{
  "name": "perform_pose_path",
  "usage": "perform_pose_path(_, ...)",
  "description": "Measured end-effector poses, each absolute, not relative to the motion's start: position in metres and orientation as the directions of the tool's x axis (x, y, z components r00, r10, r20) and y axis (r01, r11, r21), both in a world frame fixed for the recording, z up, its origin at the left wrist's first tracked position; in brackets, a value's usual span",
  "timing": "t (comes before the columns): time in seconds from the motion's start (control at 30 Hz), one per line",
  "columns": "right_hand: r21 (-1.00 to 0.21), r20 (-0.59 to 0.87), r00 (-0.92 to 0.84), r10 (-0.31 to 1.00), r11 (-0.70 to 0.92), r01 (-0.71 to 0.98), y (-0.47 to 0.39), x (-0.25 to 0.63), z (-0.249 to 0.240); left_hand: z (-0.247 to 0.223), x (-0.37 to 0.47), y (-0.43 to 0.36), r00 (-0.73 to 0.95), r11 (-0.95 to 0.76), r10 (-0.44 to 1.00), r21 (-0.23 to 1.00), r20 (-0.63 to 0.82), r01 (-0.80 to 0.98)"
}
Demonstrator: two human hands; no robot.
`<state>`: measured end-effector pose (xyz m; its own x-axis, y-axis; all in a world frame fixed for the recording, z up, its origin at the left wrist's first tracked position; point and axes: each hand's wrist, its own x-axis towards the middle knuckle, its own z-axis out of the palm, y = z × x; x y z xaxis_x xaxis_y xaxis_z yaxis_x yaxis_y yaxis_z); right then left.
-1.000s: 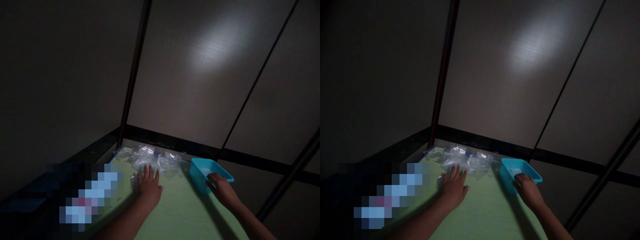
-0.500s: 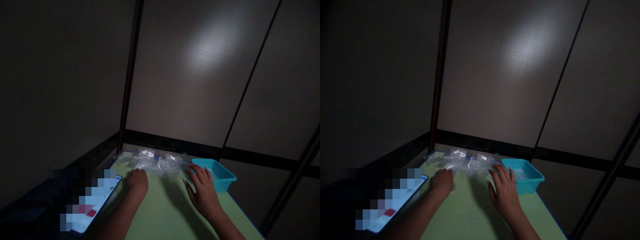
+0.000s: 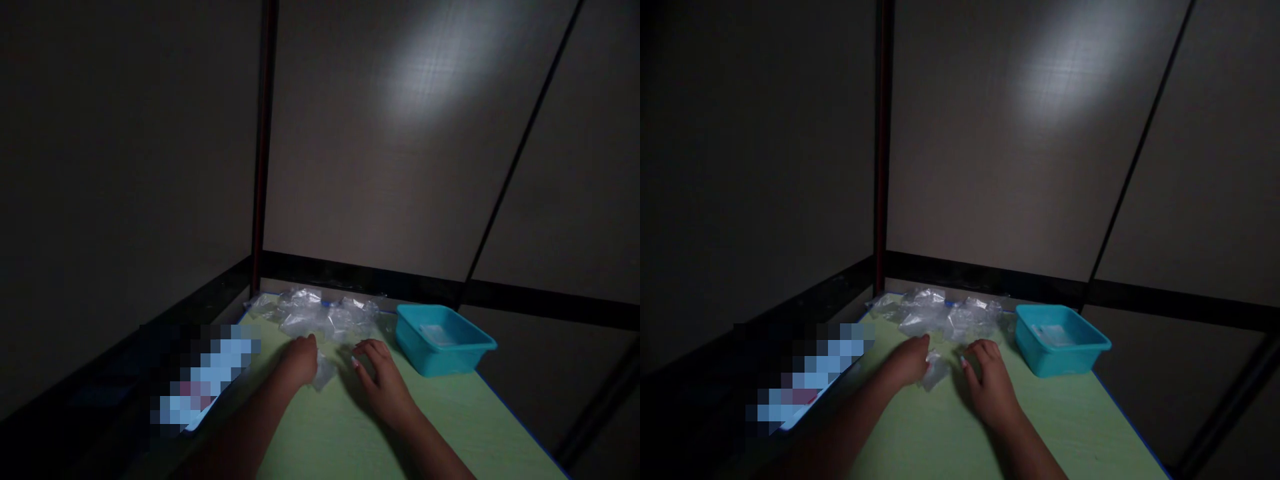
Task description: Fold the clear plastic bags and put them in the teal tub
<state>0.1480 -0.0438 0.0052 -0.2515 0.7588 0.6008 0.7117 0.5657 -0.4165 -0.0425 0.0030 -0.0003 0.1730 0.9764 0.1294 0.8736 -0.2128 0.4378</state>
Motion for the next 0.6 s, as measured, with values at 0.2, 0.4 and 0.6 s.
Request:
perform_pose_path(0.2,-0.513,0.546,-0.246,0.801,0.551,0.658,-0.040,0.149,-0.003,-0.018,-0.040,0.021,0.234,-0.270,0.961,0.660,0.144,0.701)
perform_pose_path(0.4,-0.723,0.490,-0.170,0.855,0.507,0.469,-0.030,0.152,-0.015,-0.008,-0.021,0.016,0.334,-0.377,0.908,0.844,0.253,0.383)
perform_pose_path(0.6,-0.863,0.455,-0.073,0.887,0.460,0.209,-0.016,0.155,-0.020,-0.004,-0.003,0.000,0.362,-0.345,0.890,0.928,0.277,0.139)
